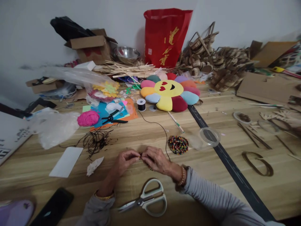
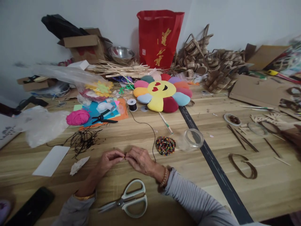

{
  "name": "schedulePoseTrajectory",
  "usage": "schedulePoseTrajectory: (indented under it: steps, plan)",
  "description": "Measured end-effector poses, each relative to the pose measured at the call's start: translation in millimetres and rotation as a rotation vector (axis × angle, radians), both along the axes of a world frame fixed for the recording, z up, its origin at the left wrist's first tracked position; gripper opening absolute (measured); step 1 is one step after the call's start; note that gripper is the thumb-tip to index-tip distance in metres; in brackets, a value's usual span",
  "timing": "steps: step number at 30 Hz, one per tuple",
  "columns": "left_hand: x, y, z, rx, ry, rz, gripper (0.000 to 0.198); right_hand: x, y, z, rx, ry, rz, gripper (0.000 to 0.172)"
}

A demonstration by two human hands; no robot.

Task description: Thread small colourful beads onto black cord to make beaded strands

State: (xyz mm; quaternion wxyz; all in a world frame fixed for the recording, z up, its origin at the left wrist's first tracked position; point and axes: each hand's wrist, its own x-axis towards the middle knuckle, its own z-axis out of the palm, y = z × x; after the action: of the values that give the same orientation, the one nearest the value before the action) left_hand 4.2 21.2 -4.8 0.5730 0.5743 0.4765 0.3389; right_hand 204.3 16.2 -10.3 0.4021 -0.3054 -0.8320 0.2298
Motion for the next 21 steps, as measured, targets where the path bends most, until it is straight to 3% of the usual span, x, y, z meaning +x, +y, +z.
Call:
schedulePoseTrajectory:
  steps: [21]
  plan:
    - [-0.6,-0.7,1.6,0.006,0.023,0.002,0.014,-1.8,-0.7,-6.0,-0.031,-0.003,0.01,0.014]
